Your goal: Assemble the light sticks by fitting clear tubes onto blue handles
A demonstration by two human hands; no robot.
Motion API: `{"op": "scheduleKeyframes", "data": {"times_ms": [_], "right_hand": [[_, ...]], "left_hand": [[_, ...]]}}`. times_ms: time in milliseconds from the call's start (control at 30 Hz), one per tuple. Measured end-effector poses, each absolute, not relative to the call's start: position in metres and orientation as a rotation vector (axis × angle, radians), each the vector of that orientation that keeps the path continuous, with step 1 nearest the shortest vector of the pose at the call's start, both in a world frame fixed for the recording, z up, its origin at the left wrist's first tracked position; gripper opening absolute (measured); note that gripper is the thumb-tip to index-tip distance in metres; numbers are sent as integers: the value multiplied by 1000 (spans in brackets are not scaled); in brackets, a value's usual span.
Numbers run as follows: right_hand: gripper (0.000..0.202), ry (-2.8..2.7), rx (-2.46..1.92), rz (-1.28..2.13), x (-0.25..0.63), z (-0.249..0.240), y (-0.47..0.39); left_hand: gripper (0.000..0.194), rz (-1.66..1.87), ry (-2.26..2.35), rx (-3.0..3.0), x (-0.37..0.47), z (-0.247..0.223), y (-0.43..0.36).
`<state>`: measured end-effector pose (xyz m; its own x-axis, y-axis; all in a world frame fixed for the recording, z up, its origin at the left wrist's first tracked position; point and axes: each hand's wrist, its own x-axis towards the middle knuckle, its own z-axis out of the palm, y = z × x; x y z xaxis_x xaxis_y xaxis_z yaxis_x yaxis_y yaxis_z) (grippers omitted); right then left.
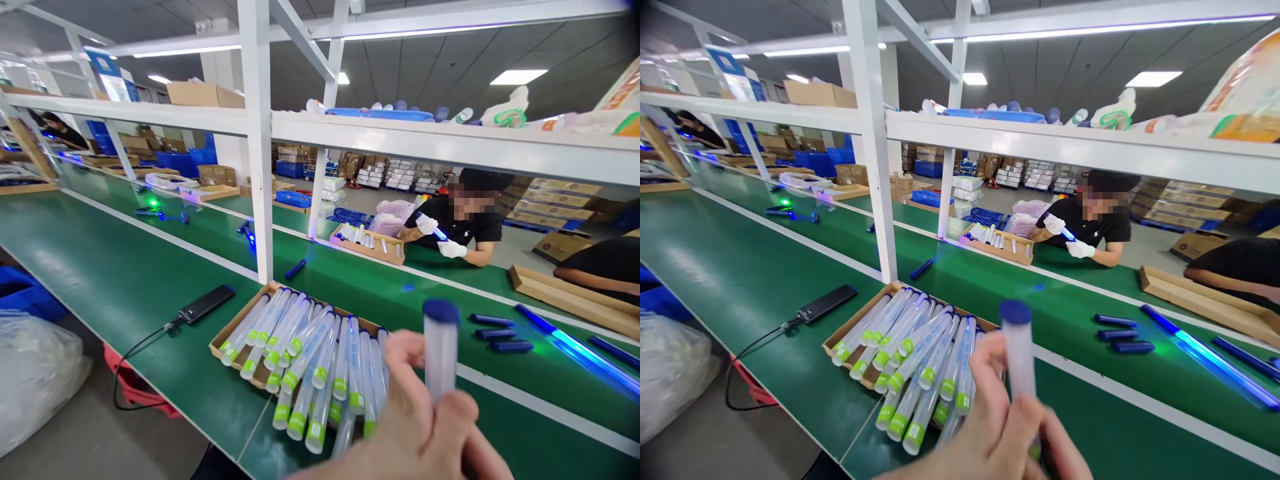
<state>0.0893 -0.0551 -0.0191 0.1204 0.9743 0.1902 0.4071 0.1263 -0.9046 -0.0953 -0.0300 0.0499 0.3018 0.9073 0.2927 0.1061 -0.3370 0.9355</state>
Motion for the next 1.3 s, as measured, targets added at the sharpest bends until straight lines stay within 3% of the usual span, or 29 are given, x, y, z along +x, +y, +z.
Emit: {"op": "scheduleKeyframes", "data": {"times_ms": [67, 167, 267, 400, 667, 833, 1033, 1133, 1300], "right_hand": [[51, -1553, -1596, 666, 97, -8, 5], [33, -1490, -1899, 558, 122, 4, 111], [24, -1418, -2200, 538, 134, 8, 188], [32, -1482, -2374, 573, 88, 9, 246], [35, -1755, -2135, 1042, -110, -5, 344], [36, -1613, -2058, 1246, -117, -8, 335], [32, -1481, -1587, 1511, -30, 35, 253], [40, -1404, -1323, 1693, -1, 47, 166], [58, -1253, -1098, 1828, 1, 48, 27]], "left_hand": [[71, 1106, 1141, 1910, -132, 76, 8], [51, 551, 1667, 2155, -180, 86, 59], [49, 130, 1867, 2078, -208, 67, 82], [47, 83, 1823, 2040, -212, 41, 89], [64, 108, 1727, 1995, -222, 28, 102], [56, 440, 1625, 1835, -251, 33, 88], [21, 1136, 1010, 687, -269, 45, 97], [26, 1313, 729, 424, -247, 56, 106], [31, 1545, 664, 350, -193, 74, 101]]}}
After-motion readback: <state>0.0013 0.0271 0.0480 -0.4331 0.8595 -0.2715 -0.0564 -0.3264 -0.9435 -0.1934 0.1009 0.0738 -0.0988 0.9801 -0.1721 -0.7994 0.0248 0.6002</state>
